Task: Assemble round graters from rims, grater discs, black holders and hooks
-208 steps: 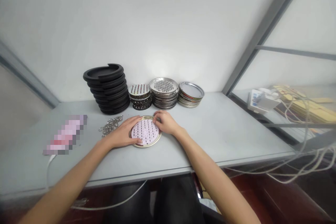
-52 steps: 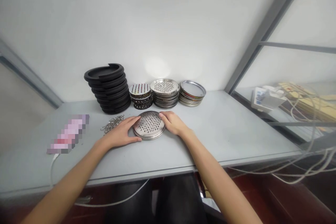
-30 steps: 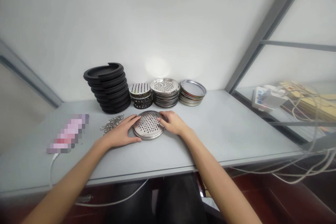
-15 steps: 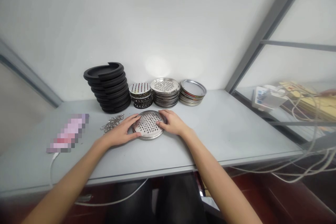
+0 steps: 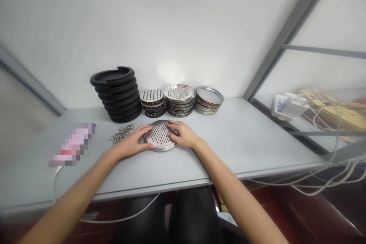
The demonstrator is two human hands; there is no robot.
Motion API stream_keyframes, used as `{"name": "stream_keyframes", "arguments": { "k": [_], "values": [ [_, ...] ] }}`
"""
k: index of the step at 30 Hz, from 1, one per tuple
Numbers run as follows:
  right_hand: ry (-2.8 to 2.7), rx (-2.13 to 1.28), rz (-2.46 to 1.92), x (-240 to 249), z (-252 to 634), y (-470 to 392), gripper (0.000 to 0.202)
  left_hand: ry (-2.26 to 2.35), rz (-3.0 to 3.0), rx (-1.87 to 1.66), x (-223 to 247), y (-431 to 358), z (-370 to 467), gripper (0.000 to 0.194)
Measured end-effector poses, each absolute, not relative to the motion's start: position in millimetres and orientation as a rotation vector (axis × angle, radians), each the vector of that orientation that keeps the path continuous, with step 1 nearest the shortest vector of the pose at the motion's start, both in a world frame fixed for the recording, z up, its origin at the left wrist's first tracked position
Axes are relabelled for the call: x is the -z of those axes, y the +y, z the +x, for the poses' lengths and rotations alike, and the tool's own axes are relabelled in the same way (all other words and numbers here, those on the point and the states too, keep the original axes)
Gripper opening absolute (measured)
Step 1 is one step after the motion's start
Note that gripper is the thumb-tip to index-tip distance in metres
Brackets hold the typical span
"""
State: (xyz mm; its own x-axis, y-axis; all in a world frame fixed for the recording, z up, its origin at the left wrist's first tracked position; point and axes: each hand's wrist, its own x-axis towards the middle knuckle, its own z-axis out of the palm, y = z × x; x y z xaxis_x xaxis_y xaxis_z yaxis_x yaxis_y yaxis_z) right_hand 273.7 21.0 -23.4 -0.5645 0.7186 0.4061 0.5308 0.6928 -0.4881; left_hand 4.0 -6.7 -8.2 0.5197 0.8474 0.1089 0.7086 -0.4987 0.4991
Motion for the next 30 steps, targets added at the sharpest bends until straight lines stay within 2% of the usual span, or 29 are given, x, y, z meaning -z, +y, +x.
{"name": "stream_keyframes", "arguments": {
  "k": [4, 6, 11, 16, 18, 22, 26, 30],
  "values": [
    [-2.315, -0.409, -0.95, 21, 272, 21, 0.044, 1.298, 2.455, -0.418, 7, -10, 3, 0.098],
    [-2.307, -0.426, -0.945, 21, 271, 22, 0.045, 1.316, 2.481, -0.398, 8, -10, 3, 0.102],
    [-2.243, -0.563, -0.927, 18, 274, 23, 0.045, 1.289, 2.574, -0.471, 10, -7, 6, 0.093],
    [-2.095, -0.793, -0.875, 5, 286, 21, 0.042, 1.221, 2.506, -0.813, 4, -6, 11, 0.057],
    [-2.057, -0.853, -0.81, 1, 288, 18, 0.044, 1.171, 2.426, -0.943, 2, -6, 12, 0.049],
    [-1.963, -0.908, -0.787, -1, 284, 14, 0.051, 1.167, 2.256, -1.084, 0, -5, 11, 0.041],
    [-1.832, -0.891, -0.875, 1, 280, 15, 0.038, 1.181, 2.268, -1.09, -1, -5, 9, 0.036],
    [-1.803, -0.893, -0.869, 2, 281, 17, 0.035, 1.118, 2.362, -1.048, -3, -7, 8, 0.035]
  ]
}}
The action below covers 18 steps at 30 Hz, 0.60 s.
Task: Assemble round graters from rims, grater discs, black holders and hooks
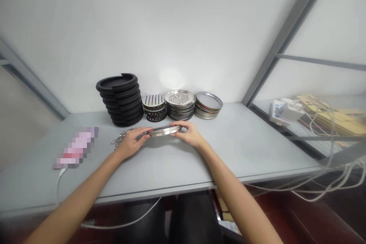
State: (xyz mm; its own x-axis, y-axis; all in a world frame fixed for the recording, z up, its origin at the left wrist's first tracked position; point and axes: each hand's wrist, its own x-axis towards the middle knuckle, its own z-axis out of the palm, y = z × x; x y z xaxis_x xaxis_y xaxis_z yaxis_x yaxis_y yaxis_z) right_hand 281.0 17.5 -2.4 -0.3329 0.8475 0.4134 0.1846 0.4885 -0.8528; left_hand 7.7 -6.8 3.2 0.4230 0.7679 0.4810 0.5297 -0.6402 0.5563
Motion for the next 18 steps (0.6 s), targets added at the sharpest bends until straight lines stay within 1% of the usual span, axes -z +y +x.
{"name": "stream_keyframes", "arguments": {
  "k": [13, 18],
  "values": [
    [-1.793, -0.817, -0.878, -0.5, 278.2, 13.2, 0.031, 1.087, 2.454, -1.241, -3.4, -10.4, 10.9, 0.028],
    [-1.703, -0.883, -0.823, 2.3, 276.3, 15.4, 0.033, 1.072, 2.463, -1.267, -3.5, -11.5, 13.3, 0.032]
  ]
}}
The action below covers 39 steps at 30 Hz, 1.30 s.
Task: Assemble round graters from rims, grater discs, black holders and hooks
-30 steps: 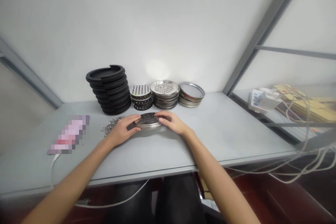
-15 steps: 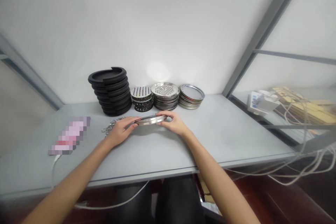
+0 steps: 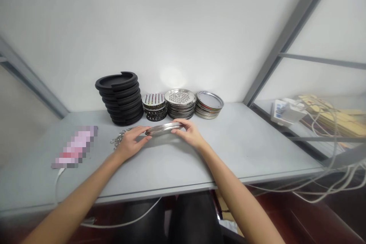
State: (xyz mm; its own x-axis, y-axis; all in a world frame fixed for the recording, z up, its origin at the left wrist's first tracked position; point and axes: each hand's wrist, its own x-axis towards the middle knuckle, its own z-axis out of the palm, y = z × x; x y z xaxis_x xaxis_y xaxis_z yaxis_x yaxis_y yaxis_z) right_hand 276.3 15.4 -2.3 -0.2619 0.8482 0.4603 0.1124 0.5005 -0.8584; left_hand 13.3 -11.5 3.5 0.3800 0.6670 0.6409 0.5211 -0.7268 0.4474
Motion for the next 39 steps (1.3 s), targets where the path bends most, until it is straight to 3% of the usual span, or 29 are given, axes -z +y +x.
{"name": "stream_keyframes", "arguments": {
  "k": [13, 20, 24, 28, 32, 39],
  "values": [
    [-1.735, -0.892, -0.829, -2, 277, 13, 0.032, 1.12, 2.426, -1.317, 1, -10, 14, 0.027],
    [-1.815, -0.78, -0.833, -4, 271, 4, 0.029, 1.169, 2.409, -1.089, -3, -14, 14, 0.034],
    [-1.815, -0.699, -0.905, -4, 271, 5, 0.043, 1.18, 2.261, -1.161, -2, -14, 16, 0.029],
    [-1.825, -0.862, -0.905, 4, 272, 13, 0.029, 1.158, 1.982, -1.264, -1, -10, 18, 0.027],
    [-1.652, -1.074, -0.832, 4, 270, 14, 0.033, 1.111, 1.81, -1.331, 1, -4, 19, 0.032],
    [-1.589, -0.982, -0.755, -10, 276, 8, 0.027, 1.247, 2.045, -1.294, 2, -8, 17, 0.041]
  ]
}}
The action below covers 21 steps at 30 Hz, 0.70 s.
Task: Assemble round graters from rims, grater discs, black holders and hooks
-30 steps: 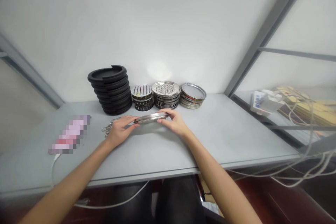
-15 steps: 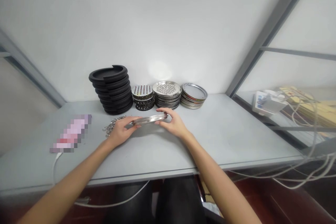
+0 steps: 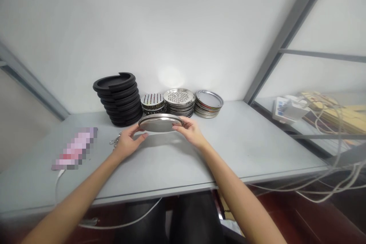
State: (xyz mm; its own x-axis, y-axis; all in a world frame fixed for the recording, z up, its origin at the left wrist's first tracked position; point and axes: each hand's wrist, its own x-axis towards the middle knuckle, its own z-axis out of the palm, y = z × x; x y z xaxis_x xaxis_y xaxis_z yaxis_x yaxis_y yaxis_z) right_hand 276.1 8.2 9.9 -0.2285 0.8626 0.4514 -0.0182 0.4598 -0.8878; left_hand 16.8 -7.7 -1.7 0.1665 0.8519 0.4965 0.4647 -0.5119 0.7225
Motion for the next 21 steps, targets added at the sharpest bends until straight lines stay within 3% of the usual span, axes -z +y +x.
{"name": "stream_keyframes", "arguments": {
  "k": [5, 11, 17, 21],
  "values": [
    [-1.833, -0.648, -0.704, -1, 275, 8, 0.024, 1.249, 2.435, -1.409, -3, -13, 16, 0.051],
    [-2.063, -0.256, -0.59, 6, 271, 7, 0.029, 0.997, 2.572, -1.254, 0, -12, 15, 0.031],
    [-1.874, -0.366, -0.879, 8, 269, 8, 0.043, 1.117, 2.11, -1.361, 0, -13, 22, 0.027],
    [-1.802, -0.676, -0.972, 9, 266, 11, 0.025, 1.113, 1.76, -1.497, -2, -6, 22, 0.031]
  ]
}}
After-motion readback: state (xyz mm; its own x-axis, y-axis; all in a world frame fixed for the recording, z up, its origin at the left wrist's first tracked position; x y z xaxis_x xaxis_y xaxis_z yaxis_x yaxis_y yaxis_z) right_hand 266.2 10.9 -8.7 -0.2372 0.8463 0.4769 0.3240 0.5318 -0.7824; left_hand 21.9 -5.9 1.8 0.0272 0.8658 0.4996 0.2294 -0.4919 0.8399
